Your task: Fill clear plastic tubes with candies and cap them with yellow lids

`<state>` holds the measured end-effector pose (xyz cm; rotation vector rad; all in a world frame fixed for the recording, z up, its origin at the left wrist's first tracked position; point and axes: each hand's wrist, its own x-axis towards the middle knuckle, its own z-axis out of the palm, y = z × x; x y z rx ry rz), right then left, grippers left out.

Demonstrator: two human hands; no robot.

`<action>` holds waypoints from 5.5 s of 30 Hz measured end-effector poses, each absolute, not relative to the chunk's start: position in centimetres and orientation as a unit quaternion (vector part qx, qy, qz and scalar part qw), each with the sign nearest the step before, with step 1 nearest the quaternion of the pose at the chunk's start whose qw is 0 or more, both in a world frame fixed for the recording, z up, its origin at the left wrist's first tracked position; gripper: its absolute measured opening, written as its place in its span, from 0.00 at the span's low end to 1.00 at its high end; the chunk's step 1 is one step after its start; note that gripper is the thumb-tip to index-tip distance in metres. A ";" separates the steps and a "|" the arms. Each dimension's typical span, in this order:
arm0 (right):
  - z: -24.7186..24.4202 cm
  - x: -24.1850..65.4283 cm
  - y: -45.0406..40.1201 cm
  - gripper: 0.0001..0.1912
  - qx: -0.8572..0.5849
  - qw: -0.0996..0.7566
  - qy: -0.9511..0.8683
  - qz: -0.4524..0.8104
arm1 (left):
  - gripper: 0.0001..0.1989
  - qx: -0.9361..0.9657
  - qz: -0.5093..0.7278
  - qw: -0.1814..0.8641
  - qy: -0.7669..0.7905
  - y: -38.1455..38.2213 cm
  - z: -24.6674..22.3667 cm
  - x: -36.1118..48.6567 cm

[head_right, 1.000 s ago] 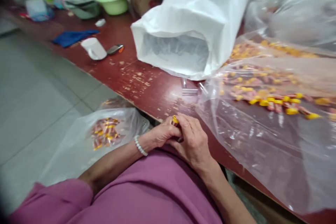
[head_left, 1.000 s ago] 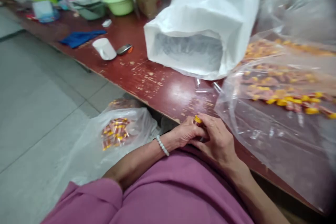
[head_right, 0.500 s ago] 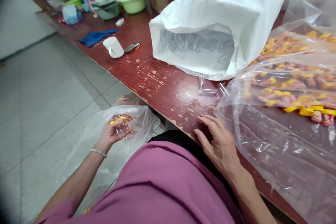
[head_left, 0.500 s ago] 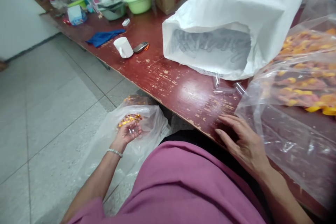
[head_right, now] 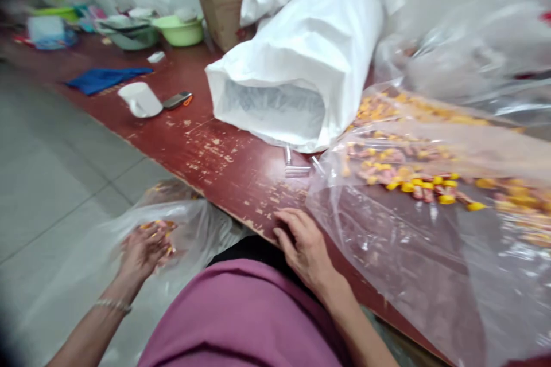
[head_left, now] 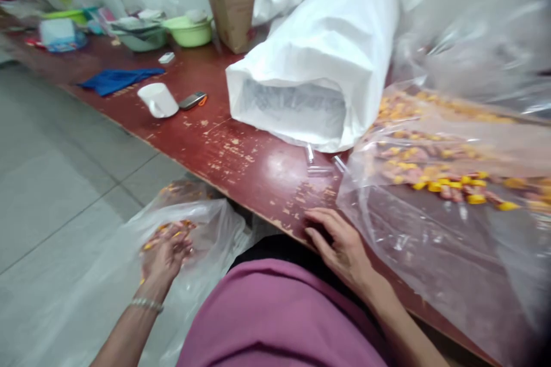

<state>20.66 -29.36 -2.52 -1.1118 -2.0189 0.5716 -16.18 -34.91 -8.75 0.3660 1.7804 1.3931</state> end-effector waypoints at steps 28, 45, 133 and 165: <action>-5.1 24.0 -17.7 0.17 -0.640 0.412 -0.649 0.008 | 0.07 0.681 0.237 0.246 0.648 -9.9 0.3 6.4; -3.5 22.4 -19.4 0.11 -0.555 0.484 -0.676 0.031 | 0.08 0.810 0.174 0.109 0.550 -16.4 -0.4 6.7; 2.2 25.2 -27.0 0.12 -0.562 0.566 -0.601 0.058 | 0.12 0.504 0.332 0.728 0.326 -27.4 0.5 10.5; -2.9 31.2 -17.9 0.16 -0.740 0.236 -0.630 0.018 | 0.15 0.504 0.360 0.647 0.444 -26.0 -0.8 9.4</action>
